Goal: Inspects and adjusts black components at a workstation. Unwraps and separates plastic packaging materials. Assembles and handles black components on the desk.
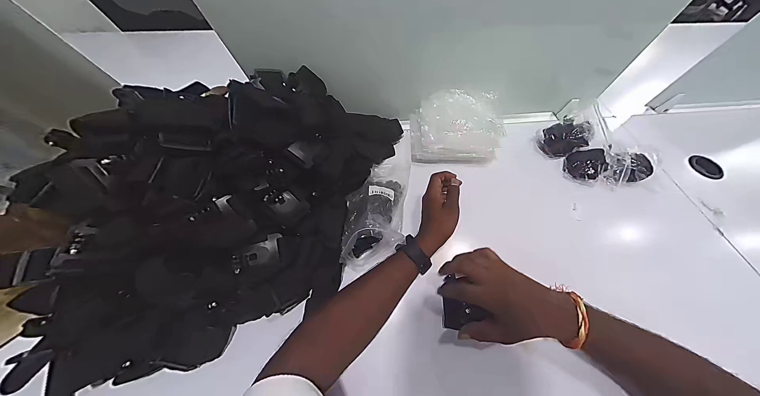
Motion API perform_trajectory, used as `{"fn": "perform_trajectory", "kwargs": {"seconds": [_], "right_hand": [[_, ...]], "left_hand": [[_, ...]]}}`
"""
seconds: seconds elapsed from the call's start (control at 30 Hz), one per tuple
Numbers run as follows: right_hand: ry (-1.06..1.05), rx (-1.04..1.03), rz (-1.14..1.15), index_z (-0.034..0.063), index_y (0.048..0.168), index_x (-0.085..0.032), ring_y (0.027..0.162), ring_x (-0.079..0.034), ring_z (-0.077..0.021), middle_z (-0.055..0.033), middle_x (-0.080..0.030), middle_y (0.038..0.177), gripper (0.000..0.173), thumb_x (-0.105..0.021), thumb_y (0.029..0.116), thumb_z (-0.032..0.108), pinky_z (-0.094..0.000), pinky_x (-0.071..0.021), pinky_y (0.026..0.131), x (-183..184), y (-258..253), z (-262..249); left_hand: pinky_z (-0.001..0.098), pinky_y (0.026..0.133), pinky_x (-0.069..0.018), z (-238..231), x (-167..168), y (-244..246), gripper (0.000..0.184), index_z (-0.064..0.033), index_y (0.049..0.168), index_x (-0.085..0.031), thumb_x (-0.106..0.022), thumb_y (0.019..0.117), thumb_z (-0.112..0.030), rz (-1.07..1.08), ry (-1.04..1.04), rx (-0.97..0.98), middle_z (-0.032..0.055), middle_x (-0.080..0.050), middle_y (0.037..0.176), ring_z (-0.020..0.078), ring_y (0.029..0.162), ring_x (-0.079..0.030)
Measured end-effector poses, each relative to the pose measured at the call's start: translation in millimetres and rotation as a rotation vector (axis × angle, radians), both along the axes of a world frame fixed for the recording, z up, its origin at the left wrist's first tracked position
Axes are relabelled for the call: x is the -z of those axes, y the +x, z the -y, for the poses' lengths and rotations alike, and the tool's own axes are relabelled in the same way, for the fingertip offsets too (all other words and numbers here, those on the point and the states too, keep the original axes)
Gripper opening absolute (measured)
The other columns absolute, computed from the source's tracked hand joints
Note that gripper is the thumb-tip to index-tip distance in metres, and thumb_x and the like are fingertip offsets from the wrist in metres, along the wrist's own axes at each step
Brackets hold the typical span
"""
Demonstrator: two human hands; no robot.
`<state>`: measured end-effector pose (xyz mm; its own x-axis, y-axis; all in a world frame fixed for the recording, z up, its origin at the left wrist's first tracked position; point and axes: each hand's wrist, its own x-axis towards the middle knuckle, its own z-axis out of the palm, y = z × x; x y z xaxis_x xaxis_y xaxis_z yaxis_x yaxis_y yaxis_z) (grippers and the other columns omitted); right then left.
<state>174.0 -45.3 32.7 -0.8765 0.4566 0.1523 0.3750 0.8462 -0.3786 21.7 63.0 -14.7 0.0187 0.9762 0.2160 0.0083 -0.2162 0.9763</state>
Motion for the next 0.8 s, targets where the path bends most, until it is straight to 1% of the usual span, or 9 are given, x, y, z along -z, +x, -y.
{"fn": "perform_trajectory", "kwargs": {"seconds": [0.1,0.17,0.23,0.3,0.37,0.4,0.5,0.6,0.8], "right_hand": [[-0.074,0.083,0.035,0.0154,0.112,-0.069,0.110,-0.062,-0.0312,-0.0135,-0.062,0.127,0.041,-0.071,0.0895,0.049,-0.0511,-0.0522,0.083,13,12,-7],[-0.081,0.371,0.044,0.0122,0.107,-0.068,0.101,-0.064,-0.0305,-0.0153,-0.062,0.120,0.050,-0.071,0.0865,0.057,-0.0488,-0.0554,0.077,9,24,-24],[-0.093,0.723,0.027,0.0068,0.115,-0.065,0.099,-0.063,-0.0329,-0.0203,-0.058,0.120,0.069,-0.068,0.0837,0.068,-0.0485,-0.0566,0.077,8,37,-41],[-0.186,0.931,0.002,0.0071,0.134,-0.056,0.107,-0.060,-0.0324,-0.0226,-0.050,0.131,0.079,-0.061,0.0865,0.070,-0.0467,-0.0553,0.084,6,51,-56],[-0.311,0.941,-0.075,0.0097,0.146,-0.049,0.112,-0.059,-0.0276,-0.0219,-0.046,0.137,0.077,-0.054,0.0939,0.066,-0.0425,-0.0547,0.090,0,66,-61],[-0.363,0.908,-0.122,0.0104,0.146,-0.049,0.110,-0.060,-0.0235,-0.0198,-0.048,0.135,0.070,-0.051,0.0980,0.061,-0.0390,-0.0544,0.089,0,74,-61],[-0.416,0.785,-0.341,0.0073,0.130,-0.061,0.084,-0.060,-0.0112,-0.0090,-0.061,0.110,0.041,-0.050,0.1058,0.039,-0.0274,-0.0525,0.073,15,99,-67],[-0.441,0.700,-0.545,0.0053,0.112,-0.066,0.066,-0.057,-0.0056,-0.0005,-0.065,0.084,0.020,-0.059,0.1035,0.023,-0.0220,-0.0499,0.060,33,104,-76],[-0.381,0.689,-0.625,0.0061,0.105,-0.067,0.060,-0.052,-0.0021,0.0021,-0.062,0.078,0.018,-0.067,0.0995,0.024,-0.0187,-0.0454,0.055,44,94,-76]], "left_hand": [[0.0375,0.086,-0.0568,0,1,0,0.026,-0.0028,0.126,-0.056,-0.045,0.1094,-0.019,0.005,0.000,0.002,0.0114,-0.068,0.110,0.0181,0.096,-0.068],[0.0361,0.086,-0.0575,0,1,-1,0.023,-0.0025,0.124,-0.057,-0.046,0.1087,-0.017,0.017,-0.003,0.016,0.0099,-0.069,0.106,0.0166,0.093,-0.068],[0.0351,0.084,-0.0575,1,1,-1,0.020,-0.0012,0.118,-0.059,-0.050,0.1060,-0.014,0.023,0.001,0.048,0.0088,-0.069,0.100,0.0156,0.090,-0.068],[0.0319,0.080,-0.0555,1,-1,0,0.019,-0.0008,0.112,-0.063,-0.056,0.1023,-0.016,-0.024,0.013,0.086,0.0075,-0.068,0.095,0.0137,0.086,-0.065],[0.0319,0.084,-0.0549,2,-3,0,0.024,-0.0009,0.113,-0.065,-0.059,0.0993,-0.019,-0.106,0.040,0.139,0.0086,-0.070,0.102,0.0141,0.094,-0.066],[0.0325,0.087,-0.0549,4,-3,0,0.027,-0.0004,0.115,-0.066,-0.061,0.0983,-0.021,-0.145,0.058,0.166,0.0098,-0.070,0.107,0.0152,0.099,-0.067],[0.0347,0.096,-0.0525,8,-3,3,0.039,-0.0002,0.122,-0.065,-0.068,0.0948,-0.029,-0.258,0.123,0.251,0.0125,-0.069,0.118,0.0187,0.111,-0.064],[0.0382,0.099,-0.0521,11,1,6,0.042,-0.0026,0.118,-0.069,-0.073,0.0923,-0.036,-0.376,0.189,0.355,0.0114,-0.069,0.116,0.0195,0.111,-0.064],[0.0348,0.094,-0.0556,17,2,8,0.030,-0.0041,0.113,-0.072,-0.069,0.0960,-0.028,-0.417,0.253,0.392,0.0088,-0.073,0.109,0.0157,0.105,-0.068]]}}
